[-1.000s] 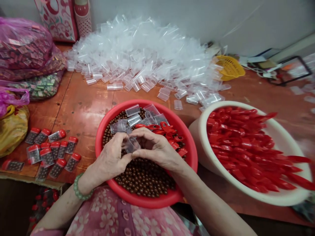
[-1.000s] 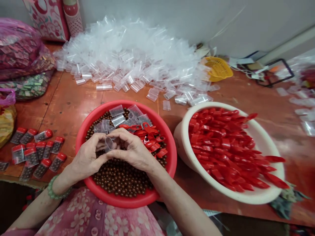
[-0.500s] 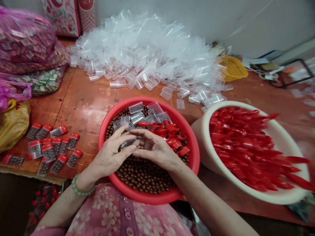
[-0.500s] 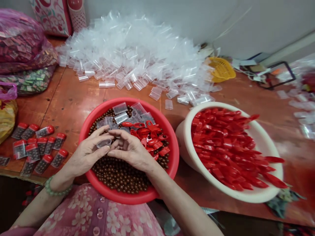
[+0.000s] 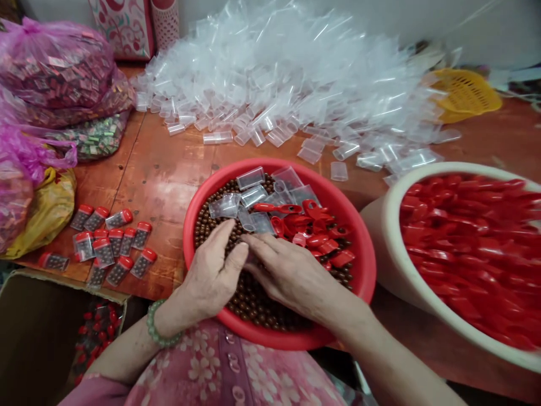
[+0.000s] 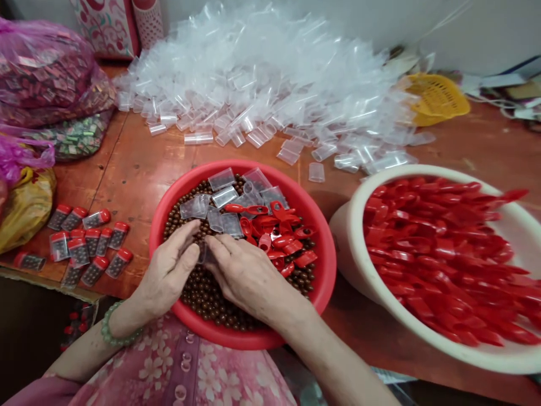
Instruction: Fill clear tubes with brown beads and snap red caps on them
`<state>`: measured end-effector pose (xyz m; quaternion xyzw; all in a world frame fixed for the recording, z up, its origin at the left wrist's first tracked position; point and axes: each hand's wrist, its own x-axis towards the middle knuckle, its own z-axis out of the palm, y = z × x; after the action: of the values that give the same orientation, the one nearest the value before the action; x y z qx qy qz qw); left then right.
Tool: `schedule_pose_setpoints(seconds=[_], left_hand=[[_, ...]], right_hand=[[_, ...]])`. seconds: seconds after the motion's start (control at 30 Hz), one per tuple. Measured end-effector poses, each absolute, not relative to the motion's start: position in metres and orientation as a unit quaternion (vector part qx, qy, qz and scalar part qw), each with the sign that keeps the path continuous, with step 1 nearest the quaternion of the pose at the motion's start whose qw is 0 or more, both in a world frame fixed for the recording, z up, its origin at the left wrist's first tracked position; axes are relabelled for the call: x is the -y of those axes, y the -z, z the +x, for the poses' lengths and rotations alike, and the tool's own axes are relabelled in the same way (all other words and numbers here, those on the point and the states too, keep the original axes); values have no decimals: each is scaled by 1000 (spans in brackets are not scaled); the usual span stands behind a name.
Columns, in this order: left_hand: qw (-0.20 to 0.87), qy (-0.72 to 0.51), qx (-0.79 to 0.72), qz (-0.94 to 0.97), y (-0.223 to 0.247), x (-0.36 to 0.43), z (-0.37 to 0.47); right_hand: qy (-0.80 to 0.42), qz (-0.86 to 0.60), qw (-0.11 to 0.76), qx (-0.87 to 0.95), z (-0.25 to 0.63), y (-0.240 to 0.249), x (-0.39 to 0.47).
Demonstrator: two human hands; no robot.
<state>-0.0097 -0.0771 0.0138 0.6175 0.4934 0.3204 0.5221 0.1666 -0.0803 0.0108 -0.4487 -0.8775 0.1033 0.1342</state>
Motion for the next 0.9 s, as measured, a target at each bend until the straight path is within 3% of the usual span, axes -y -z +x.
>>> schedule_pose_setpoints(seconds=[0.13, 0.27, 0.43, 0.6, 0.9], left_hand=[[457, -300, -515, 660, -10, 77, -22], [435, -222, -508, 710, -6, 73, -19], [434, -161, -502, 730, -6, 70, -12], [487, -212, -491, 691, -9, 68, -12], [601, -319, -481, 553, -7, 63, -20]], right_hand=[[-37, -458, -62, 886, 169, -22, 80], [-52, -448, -151, 880, 143, -19, 75], [-234, -406, -92, 878, 134, 3, 59], [-378, -434, 38, 817, 157, 11, 51], [-492, -383, 196, 757, 171, -5, 54]])
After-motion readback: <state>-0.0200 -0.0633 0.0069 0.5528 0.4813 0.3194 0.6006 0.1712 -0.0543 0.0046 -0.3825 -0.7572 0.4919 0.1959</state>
